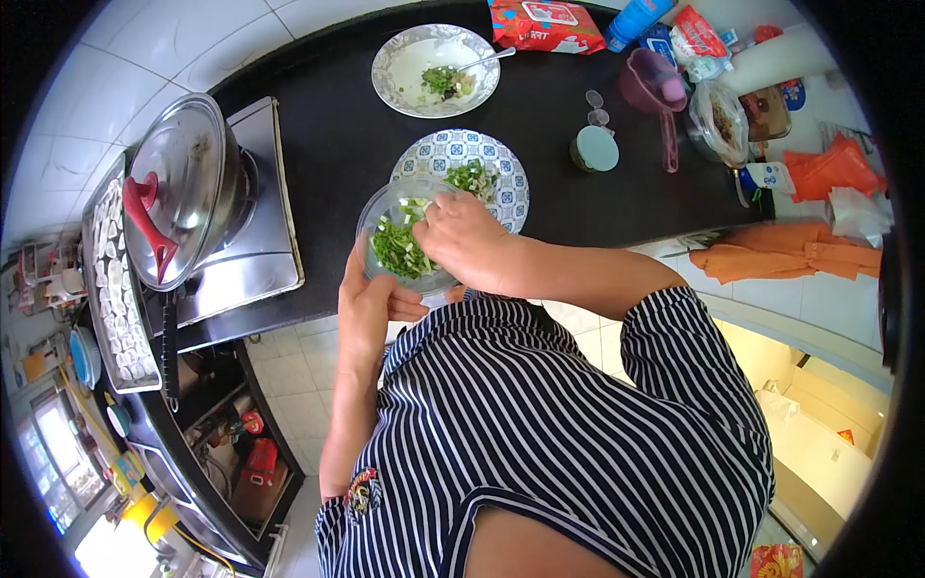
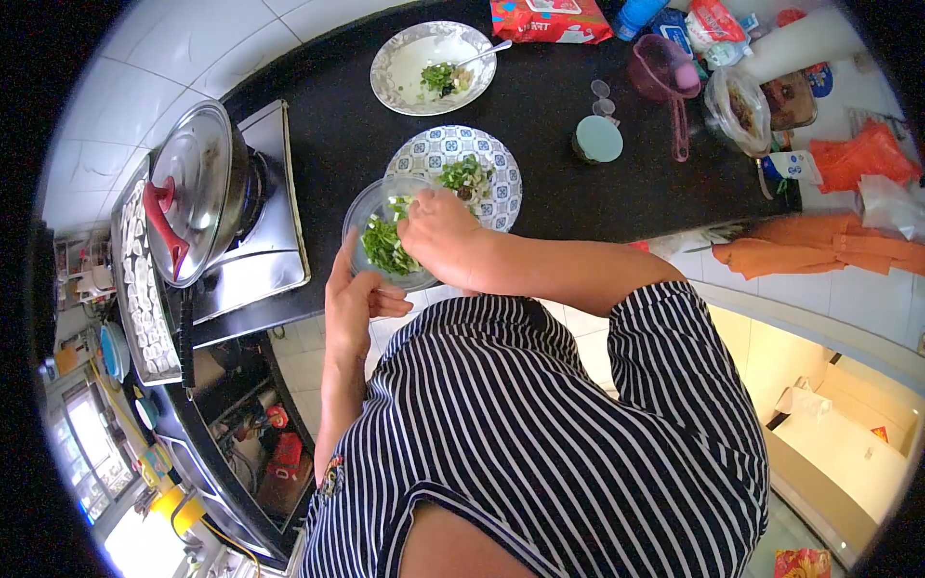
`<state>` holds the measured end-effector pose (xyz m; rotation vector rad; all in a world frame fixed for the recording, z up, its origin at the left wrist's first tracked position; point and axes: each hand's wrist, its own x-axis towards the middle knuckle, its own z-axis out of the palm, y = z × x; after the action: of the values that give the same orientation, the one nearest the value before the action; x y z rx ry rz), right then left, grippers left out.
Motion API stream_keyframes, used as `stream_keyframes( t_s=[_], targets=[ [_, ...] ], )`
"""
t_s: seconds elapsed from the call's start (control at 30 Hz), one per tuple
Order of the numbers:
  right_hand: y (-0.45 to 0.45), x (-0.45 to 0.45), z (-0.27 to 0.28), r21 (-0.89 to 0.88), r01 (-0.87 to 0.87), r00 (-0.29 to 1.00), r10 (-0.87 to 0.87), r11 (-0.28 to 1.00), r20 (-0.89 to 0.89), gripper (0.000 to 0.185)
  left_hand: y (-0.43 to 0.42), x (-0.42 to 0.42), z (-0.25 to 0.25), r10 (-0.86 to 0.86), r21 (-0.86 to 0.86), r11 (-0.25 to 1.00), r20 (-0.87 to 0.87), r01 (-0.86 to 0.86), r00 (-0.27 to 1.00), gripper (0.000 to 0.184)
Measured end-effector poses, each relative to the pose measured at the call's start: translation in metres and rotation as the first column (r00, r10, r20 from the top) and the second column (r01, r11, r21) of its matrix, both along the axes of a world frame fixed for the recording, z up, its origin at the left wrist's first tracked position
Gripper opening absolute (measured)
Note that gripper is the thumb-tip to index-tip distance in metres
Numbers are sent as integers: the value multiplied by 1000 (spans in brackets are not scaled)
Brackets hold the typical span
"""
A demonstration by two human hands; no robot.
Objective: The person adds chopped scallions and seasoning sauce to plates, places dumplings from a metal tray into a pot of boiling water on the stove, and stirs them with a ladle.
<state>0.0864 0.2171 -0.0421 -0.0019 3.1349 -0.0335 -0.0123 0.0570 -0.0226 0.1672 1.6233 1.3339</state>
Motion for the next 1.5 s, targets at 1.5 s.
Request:
stream_keyframes(
  t_s=[1.5],
  targets=[
    [202,-109,-83,-131,763,632,-773,633,-51,32,-162,-67,22,188,44,981,62,-191,980,72]
  ],
)
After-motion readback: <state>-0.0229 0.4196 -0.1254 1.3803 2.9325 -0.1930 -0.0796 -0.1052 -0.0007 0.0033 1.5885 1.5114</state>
